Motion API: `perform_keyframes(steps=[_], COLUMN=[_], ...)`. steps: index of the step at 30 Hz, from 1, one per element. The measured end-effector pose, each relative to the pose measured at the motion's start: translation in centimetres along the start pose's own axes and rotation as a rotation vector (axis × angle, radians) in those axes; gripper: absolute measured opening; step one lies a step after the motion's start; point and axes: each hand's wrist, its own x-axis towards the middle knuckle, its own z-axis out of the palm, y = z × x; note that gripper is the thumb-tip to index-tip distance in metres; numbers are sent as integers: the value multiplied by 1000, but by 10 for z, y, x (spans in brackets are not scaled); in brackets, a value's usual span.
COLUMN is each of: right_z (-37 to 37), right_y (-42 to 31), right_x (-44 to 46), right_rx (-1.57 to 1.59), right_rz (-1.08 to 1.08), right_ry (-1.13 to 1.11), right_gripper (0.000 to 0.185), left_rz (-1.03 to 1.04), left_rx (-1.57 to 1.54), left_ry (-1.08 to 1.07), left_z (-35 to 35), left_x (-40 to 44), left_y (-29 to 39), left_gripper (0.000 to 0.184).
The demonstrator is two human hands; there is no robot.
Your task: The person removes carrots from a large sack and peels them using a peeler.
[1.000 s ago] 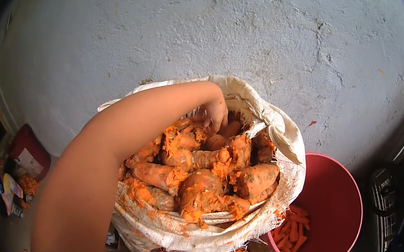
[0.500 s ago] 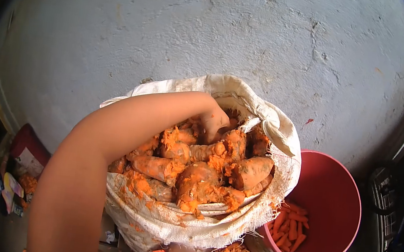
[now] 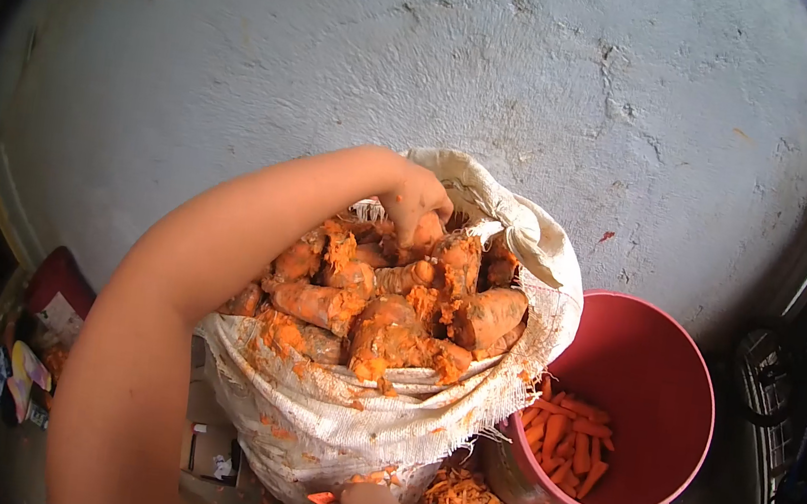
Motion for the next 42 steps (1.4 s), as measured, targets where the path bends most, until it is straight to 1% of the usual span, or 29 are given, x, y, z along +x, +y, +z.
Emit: perform_keyframes(steps=[1, 3, 6, 9, 10, 12, 13, 14, 17, 19, 20, 22, 24, 27, 29, 31, 33, 34, 37, 40, 42], right_z=[6, 5, 5, 11, 4, 3, 6, 10, 20, 20, 17, 14, 20, 33, 36, 24, 16, 13, 16, 12, 10], right_y=[0, -3, -6, -4, -7, -9, -8, -7, -6, -11, -16, -29, -25, -12, -5, -10, -13, -12, -7, -7, -7], right_x=[-2, -10, -20, -25, -29, -36, -37, -37, -40, -46, -50, -67, -69, -66, -66, -72, -76, -76, -74, -71, -70], right_rx=[18, -40, -43, -55, -64, -104, -130, -155, -194, -202, -185, -149, -143, -168, -152, -91, -80, -73, -139, -118, -94], right_rz=[5, -8, -10, -8, 4, -5, -7, -10, -17, -16, -13, 0, -9, 14, 44, 71, 80, 85, 37, 33, 29], right_ry=[32, 3, -7, 52, 59, 77, 53, 31, -33, -77, -42, 16, -29, -53, -76, -121, -140, -148, -64, -42, -22], right_gripper=[21, 21, 21, 21, 20, 20, 19, 19, 22, 22, 22, 22, 23, 20, 21, 24, 24, 24, 24, 24, 25], left_rz=[-79, -238, -213, -288, -265, -286, -298, -334, -445, -438, -434, -469, -523, -499, -549, -593, -630, -667, -714, -763, -787], left_rx=[22, 70, 173, 161, 120, -67, -163, -186, -356, -354, -352, -369, -424, -124, -74, 14, 138, 163, 341, 370, 458], left_ry=[9, 28, 285, 503, 571, 600, 614, 660, 670, 688, 696, 681, 664, 778, 769, 741, 692, 636, 628, 639, 568], left_z=[-7, -24, -33, -32, -24, -7, 1, 11, 45, 71, 78, 82, 80, 77, 67, 57, 49, 46, 42, 44, 47], left_x=[-8, -28, -61, -114, -127, -154, -167, -179, -198, -202, -204, -211, -216, -219, -224, -227, -227, -224, -208, -186, -167], left_y=[2, 5, -24, 1, 2, 13, 25, 40, 55, 59, 60, 74, 82, 67, 61, 51, 37, 35, 23, 0, -8], left_gripper=[61, 58, 52, 50, 47, 46, 46, 49, 53, 52, 51, 49, 45, 45, 49, 52, 56, 56, 50, 53, 53])
